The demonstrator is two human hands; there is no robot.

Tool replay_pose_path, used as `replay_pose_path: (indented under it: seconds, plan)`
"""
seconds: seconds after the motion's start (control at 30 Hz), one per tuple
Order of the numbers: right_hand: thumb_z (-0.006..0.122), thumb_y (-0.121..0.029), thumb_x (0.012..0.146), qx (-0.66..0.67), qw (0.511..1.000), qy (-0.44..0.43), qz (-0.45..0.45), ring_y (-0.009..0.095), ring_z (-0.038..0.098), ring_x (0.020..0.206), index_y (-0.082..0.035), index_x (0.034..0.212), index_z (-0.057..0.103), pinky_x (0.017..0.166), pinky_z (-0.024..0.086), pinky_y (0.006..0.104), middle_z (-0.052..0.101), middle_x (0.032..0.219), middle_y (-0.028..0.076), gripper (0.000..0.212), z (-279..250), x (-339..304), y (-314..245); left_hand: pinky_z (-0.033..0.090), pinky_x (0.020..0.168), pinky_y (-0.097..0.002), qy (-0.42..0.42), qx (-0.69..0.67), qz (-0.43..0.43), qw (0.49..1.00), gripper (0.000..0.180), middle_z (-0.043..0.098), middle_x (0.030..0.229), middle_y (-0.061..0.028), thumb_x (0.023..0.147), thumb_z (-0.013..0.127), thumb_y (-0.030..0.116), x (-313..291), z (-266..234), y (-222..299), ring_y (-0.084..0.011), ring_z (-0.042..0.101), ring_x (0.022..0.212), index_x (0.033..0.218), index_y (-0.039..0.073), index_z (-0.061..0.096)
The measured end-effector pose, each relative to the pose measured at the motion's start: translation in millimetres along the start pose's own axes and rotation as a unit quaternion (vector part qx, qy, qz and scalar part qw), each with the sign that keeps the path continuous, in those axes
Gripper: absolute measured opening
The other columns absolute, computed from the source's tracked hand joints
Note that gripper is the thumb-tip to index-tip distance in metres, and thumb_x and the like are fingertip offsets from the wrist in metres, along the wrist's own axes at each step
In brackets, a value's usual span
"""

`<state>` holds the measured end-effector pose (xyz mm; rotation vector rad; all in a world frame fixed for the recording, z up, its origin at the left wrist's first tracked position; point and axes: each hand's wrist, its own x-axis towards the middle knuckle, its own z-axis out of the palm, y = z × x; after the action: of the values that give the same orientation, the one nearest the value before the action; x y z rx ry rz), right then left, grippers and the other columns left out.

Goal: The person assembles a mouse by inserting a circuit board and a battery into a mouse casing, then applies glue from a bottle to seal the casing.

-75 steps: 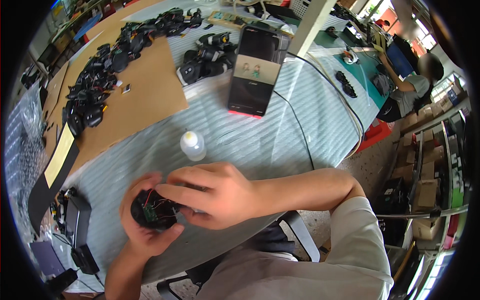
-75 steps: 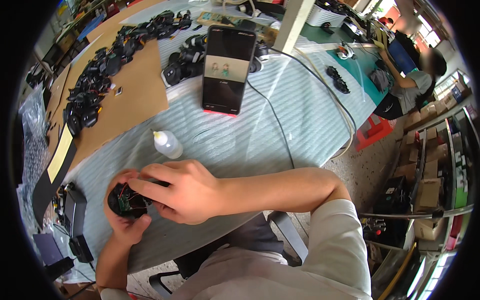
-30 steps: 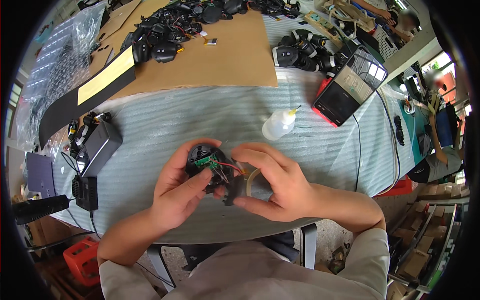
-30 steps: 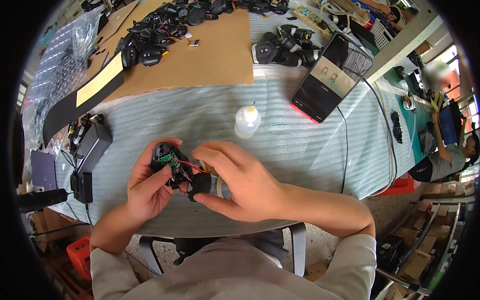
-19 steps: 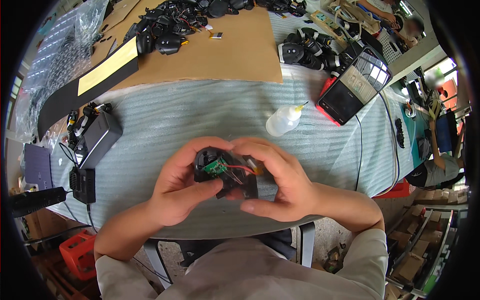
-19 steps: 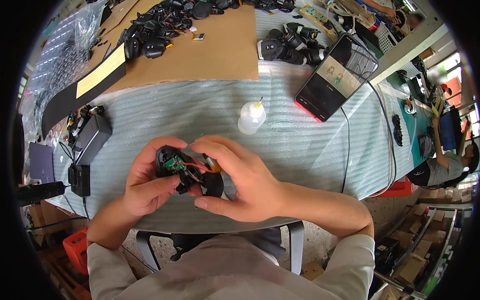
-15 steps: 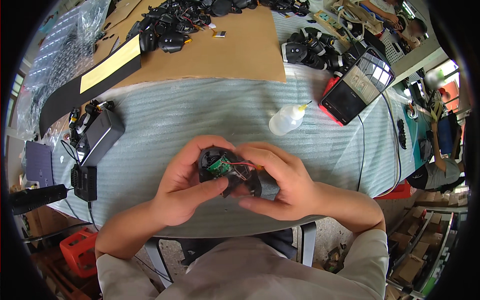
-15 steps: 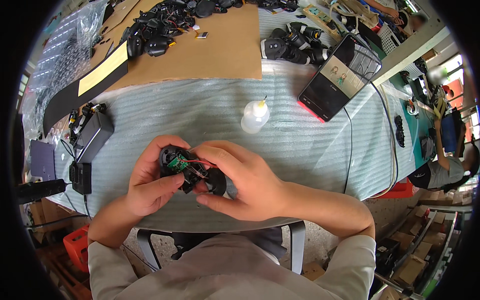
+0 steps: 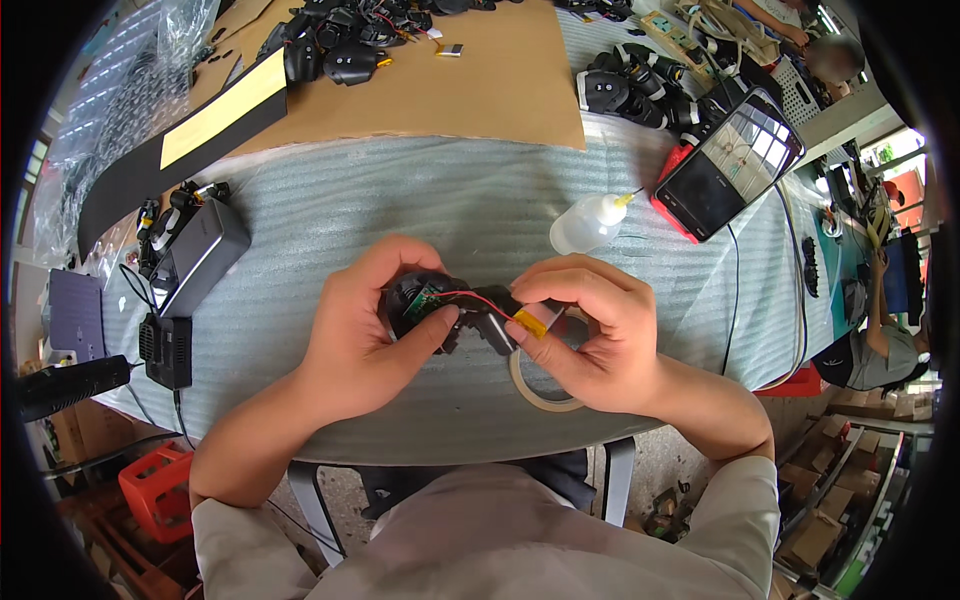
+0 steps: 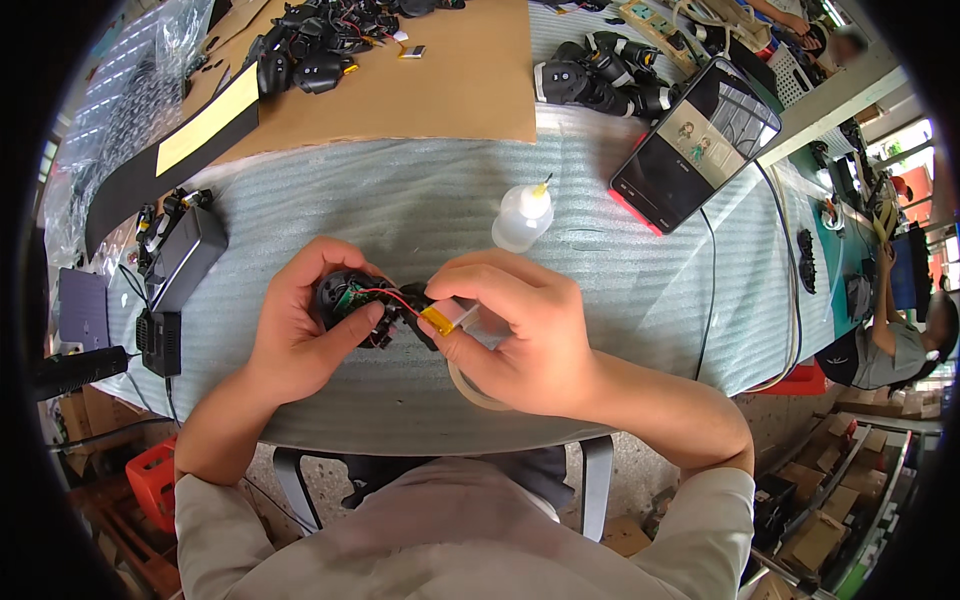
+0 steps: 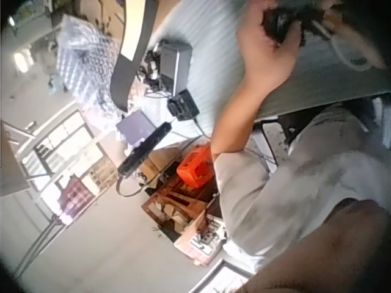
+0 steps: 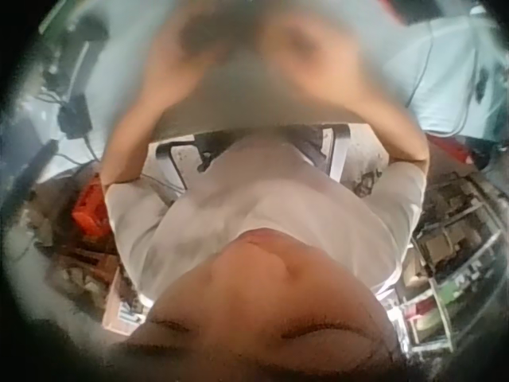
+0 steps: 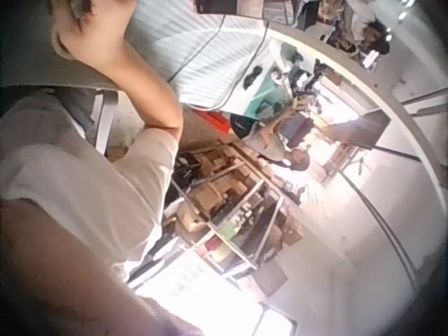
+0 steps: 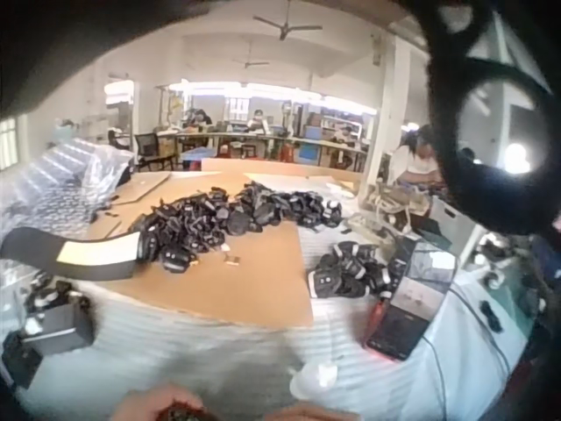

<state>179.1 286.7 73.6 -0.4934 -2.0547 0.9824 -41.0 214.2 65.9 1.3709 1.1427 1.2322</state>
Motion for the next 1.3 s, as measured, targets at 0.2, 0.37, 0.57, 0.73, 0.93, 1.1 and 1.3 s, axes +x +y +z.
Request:
replay_pose_path:
  seconds: [0.2, 0.37, 0.57, 0.73, 0.93, 1.1, 1.3]
  plan:
    - [0.082, 0.002, 0.076, -0.041, 0.998, 0.008, -0.051, 0.009, 0.061, 0.067, 0.001, 0.105, 0.069, 0.050, 0.047, 0.0216, 0.066, 0.092, 0.010, 0.032, -6, -3, -5, 0.044, 0.054, -0.0272, -0.009, 0.177, 0.030, 0.984, 0.020, 0.062, 0.075, -0.0099, 0.082, 0.069, -0.006, 0, 2, 13, -0.0158, 0.059, 0.059, 0.098, 0.002, 0.059]
    - [0.083, 0.000, 0.077, 0.030, 0.999, 0.019, -0.021, 0.013, 0.064, 0.070, 0.004, 0.109, 0.067, 0.054, 0.050, 0.0243, 0.067, 0.093, 0.014, 0.036, 1, -2, -14, 0.044, 0.053, -0.0280, -0.014, 0.196, 0.041, 0.980, 0.018, 0.061, 0.074, -0.0124, 0.083, 0.069, -0.003, 0, 2, 14, -0.0214, 0.057, 0.056, 0.099, 0.002, 0.063]
    - [0.084, -0.009, 0.067, -0.040, 0.969, -0.017, -0.243, 0.038, 0.067, 0.095, 0.002, 0.109, 0.066, 0.079, 0.058, 0.0402, 0.065, 0.111, 0.020, 0.046, 7, 10, -8, 0.043, 0.058, -0.0213, 0.003, -0.001, -0.021, 1.000, 0.015, 0.059, 0.078, 0.0026, 0.104, 0.055, 0.013, 1, -2, 6, -0.0033, 0.054, 0.066, 0.108, 0.002, 0.065]
    - [0.087, -0.013, 0.062, -0.151, 0.984, -0.062, -0.071, 0.040, 0.060, 0.109, -0.001, 0.122, 0.059, 0.089, 0.052, 0.0439, 0.055, 0.127, 0.022, 0.067, 7, 5, -8, 0.045, 0.069, -0.0203, -0.024, -0.191, -0.090, 0.977, 0.019, 0.062, 0.089, -0.0001, 0.105, 0.053, 0.013, -1, -2, 8, -0.0038, 0.056, 0.081, 0.116, 0.001, 0.063]
    - [0.081, -0.003, 0.064, -0.143, 0.987, -0.059, -0.044, 0.030, 0.068, 0.085, -0.001, 0.117, 0.061, 0.069, 0.056, 0.0378, 0.066, 0.102, 0.016, 0.057, 5, 1, -1, 0.049, 0.083, -0.0228, -0.065, -0.149, 0.001, 0.987, 0.023, 0.065, 0.109, -0.0047, 0.104, 0.052, 0.007, -1, -6, 10, -0.0081, 0.060, 0.093, 0.124, 0.001, 0.061]
    - [0.071, 0.008, 0.061, -0.141, 0.984, 0.024, -0.111, 0.026, 0.068, 0.069, -0.001, 0.110, 0.065, 0.056, 0.055, 0.0325, 0.068, 0.094, 0.013, 0.050, 4, 4, -3, 0.053, 0.085, -0.0278, -0.169, -0.004, -0.007, 0.986, 0.035, 0.065, 0.112, -0.0078, 0.094, 0.056, -0.005, 15, -36, 0, -0.0117, 0.062, 0.098, 0.129, -0.001, 0.058]
    - [0.069, 0.010, 0.060, -0.118, 0.987, -0.011, -0.112, 0.027, 0.066, 0.069, -0.003, 0.112, 0.066, 0.055, 0.053, 0.0335, 0.067, 0.093, 0.013, 0.053, 3, 2, -1, 0.054, 0.084, -0.0280, -0.266, -0.200, -0.141, 0.933, 0.046, 0.066, 0.115, -0.0082, 0.087, 0.064, -0.007, 18, -41, 7, -0.0136, 0.064, 0.102, 0.131, 0.001, 0.057]
